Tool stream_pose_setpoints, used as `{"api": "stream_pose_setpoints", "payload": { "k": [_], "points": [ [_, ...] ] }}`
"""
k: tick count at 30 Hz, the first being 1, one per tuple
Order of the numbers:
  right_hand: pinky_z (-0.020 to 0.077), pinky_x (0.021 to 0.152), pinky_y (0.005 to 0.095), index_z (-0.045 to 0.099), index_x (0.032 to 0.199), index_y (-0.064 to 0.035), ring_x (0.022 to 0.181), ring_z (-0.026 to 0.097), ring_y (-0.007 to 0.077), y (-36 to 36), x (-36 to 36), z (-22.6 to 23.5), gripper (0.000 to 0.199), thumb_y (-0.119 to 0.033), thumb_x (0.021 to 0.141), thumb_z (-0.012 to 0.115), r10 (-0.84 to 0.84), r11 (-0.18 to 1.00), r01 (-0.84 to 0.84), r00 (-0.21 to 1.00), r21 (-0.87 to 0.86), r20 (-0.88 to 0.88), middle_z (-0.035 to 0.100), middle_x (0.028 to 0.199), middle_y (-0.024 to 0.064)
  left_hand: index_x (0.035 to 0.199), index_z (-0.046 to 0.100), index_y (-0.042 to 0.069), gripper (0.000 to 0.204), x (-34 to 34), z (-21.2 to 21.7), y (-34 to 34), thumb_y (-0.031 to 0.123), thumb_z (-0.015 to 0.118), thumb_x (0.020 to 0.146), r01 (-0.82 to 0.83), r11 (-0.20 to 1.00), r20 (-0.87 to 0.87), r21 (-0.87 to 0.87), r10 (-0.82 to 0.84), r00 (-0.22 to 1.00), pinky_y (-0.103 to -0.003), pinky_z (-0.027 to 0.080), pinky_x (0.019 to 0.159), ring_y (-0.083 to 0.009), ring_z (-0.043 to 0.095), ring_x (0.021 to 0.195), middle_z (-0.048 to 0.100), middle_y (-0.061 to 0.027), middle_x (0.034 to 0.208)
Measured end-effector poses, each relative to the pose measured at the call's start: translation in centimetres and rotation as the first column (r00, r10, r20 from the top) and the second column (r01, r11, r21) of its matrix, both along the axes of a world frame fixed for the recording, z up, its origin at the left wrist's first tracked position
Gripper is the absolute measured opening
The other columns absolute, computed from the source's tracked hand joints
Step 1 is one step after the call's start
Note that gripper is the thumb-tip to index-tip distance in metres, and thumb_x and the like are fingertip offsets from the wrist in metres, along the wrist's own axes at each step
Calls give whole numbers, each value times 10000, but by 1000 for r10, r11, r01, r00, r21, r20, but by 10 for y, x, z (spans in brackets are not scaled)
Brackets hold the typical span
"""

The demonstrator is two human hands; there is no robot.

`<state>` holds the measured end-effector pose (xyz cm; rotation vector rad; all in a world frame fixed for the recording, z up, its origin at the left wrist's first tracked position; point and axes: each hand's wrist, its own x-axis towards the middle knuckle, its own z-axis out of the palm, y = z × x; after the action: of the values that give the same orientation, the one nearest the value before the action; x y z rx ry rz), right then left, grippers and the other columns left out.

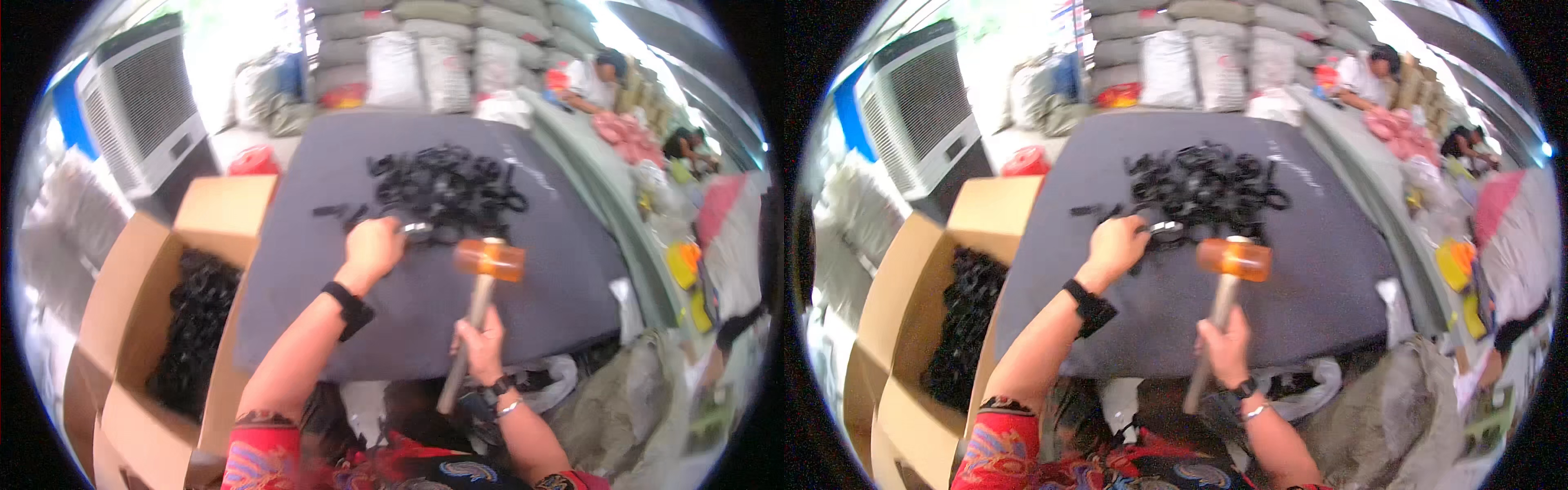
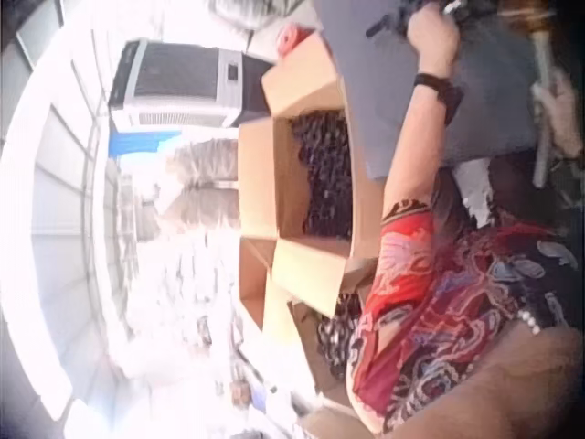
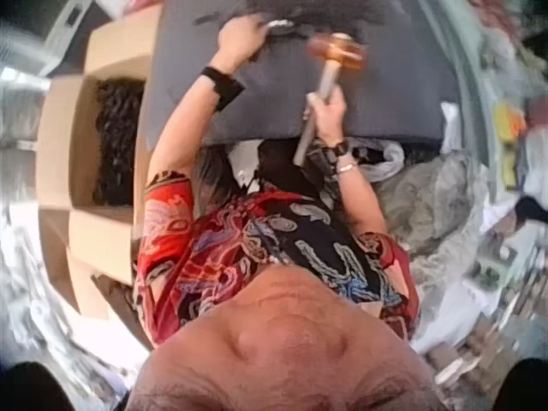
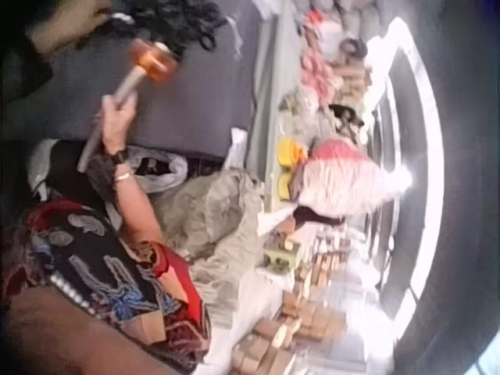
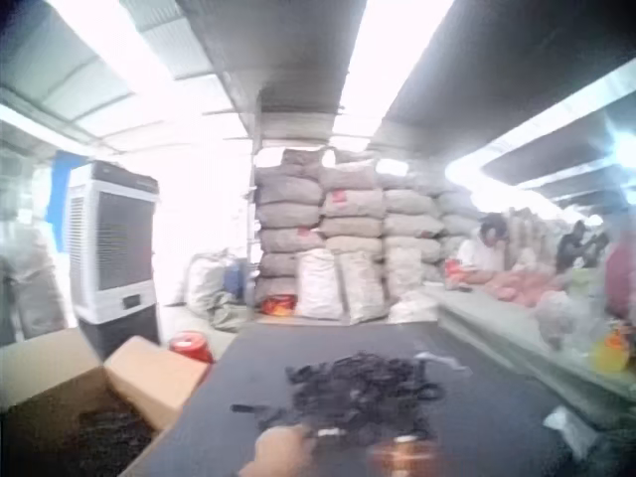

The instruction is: Assembling plastic and metal ring components using a rubber mallet to secure them together.

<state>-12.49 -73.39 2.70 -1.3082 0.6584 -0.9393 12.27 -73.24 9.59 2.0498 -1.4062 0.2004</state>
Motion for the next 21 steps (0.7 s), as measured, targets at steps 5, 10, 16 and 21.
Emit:
{"api": "stream_pose_setpoints", "payload": {
  "k": [5,10,16,21],
  "points": [
    [497,495,253,437,1189,-42,581,554,82,5,12,-18,374,-89,869,624,38,999,-40,997,-31,-68,534,778,18,841,682,46,248,8,-23,-12,260,566,798,-106,887,129,450,53,990,-445,533,722,-348,668,822,680,-185,843],
    [498,534,257,370,1345,-51,604,555,84,5,5,-8,518,-70,880,600,63,998,-63,998,3,30,540,812,12,809,660,42,223,-14,-36,3,253,665,735,55,975,261,214,-111,959,-451,516,711,-344,647,789,657,-178,816],
    [509,550,268,388,1324,-52,621,570,94,5,4,-7,488,-75,883,596,62,998,-62,998,-7,31,550,832,19,883,680,47,279,-20,-35,13,279,711,733,49,952,58,303,-70,996,-458,506,741,-360,644,825,664,-203,856],
    [487,523,249,328,1392,-34,583,539,85,6,7,-6,582,-96,885,606,61,998,-61,998,0,34,517,829,23,858,659,11,281,-12,-51,12,246,682,706,133,863,-114,488,-88,990,-439,508,769,-385,641,849,664,-220,869]
  ]
}}
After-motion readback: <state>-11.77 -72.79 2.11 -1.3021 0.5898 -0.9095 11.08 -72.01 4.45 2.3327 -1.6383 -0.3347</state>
